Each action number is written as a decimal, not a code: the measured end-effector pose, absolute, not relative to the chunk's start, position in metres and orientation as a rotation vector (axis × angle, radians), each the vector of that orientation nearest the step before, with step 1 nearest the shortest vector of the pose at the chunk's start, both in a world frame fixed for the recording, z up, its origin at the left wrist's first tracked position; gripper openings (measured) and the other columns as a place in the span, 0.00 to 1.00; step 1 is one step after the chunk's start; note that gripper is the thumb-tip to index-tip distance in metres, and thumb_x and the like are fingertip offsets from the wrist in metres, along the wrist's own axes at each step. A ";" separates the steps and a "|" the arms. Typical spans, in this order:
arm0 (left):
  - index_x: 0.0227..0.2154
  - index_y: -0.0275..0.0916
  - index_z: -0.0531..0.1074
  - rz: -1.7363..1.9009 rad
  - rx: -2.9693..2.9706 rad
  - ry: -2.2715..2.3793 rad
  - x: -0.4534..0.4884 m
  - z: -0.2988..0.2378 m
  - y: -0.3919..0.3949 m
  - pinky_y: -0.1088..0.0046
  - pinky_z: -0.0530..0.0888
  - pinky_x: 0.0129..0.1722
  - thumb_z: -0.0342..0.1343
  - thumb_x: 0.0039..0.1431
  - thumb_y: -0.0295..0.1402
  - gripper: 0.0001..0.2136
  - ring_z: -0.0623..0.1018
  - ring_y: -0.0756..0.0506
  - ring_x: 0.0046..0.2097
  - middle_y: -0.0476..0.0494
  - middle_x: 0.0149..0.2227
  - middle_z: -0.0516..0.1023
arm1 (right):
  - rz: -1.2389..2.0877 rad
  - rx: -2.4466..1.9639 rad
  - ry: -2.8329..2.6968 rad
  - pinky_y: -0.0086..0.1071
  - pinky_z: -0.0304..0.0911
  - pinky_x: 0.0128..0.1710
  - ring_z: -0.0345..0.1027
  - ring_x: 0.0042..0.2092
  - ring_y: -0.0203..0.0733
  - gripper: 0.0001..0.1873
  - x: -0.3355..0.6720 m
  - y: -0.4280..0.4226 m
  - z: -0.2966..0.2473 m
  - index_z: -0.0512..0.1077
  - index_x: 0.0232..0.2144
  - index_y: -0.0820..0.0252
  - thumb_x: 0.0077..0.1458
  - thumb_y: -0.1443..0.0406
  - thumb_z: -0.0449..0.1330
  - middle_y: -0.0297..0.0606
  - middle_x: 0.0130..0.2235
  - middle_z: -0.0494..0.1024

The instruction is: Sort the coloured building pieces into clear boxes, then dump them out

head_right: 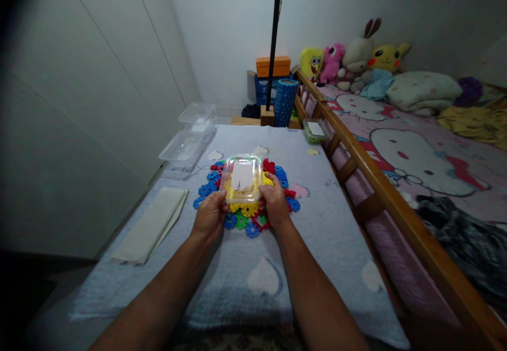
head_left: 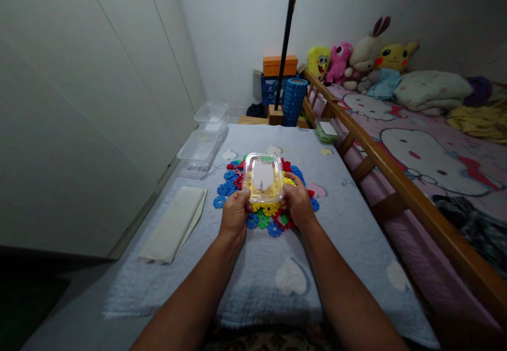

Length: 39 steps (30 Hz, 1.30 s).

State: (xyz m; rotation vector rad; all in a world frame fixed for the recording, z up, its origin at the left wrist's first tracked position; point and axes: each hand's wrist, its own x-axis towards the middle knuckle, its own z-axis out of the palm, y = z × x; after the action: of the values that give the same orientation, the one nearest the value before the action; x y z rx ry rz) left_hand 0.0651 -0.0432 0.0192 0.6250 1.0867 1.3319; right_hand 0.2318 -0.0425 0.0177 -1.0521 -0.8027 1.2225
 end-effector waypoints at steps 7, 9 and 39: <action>0.23 0.40 0.66 1.356 0.579 1.062 0.066 0.019 -0.043 0.80 0.63 0.23 0.70 0.43 0.44 0.19 0.64 0.55 0.21 0.57 0.18 0.64 | 1.189 -0.995 -0.917 0.24 0.54 0.20 0.56 0.21 0.30 0.31 0.230 -0.043 0.024 0.68 0.56 0.52 0.49 0.60 0.68 0.20 0.24 0.67; 0.23 0.39 0.66 1.359 0.575 1.055 0.067 0.018 -0.044 0.80 0.62 0.23 0.70 0.43 0.44 0.19 0.64 0.55 0.21 0.57 0.18 0.65 | 1.178 -0.988 -0.926 0.24 0.53 0.21 0.56 0.21 0.30 0.30 0.230 -0.042 0.025 0.69 0.56 0.52 0.49 0.61 0.68 0.20 0.24 0.66; 0.28 0.38 0.68 1.492 0.383 1.000 0.069 0.050 -0.045 0.81 0.73 0.31 0.73 0.38 0.34 0.19 0.76 0.54 0.27 0.54 0.24 0.76 | 1.118 -0.965 -0.975 0.27 0.63 0.29 0.66 0.27 0.32 0.31 0.220 -0.046 0.027 0.64 0.58 0.51 0.54 0.58 0.68 0.23 0.29 0.70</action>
State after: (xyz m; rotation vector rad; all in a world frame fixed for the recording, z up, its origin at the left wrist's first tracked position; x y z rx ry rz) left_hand 0.0694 -0.0454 0.0504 0.3831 0.9997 1.4924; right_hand 0.2199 -0.0462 0.0268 -0.9647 -0.9748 1.1182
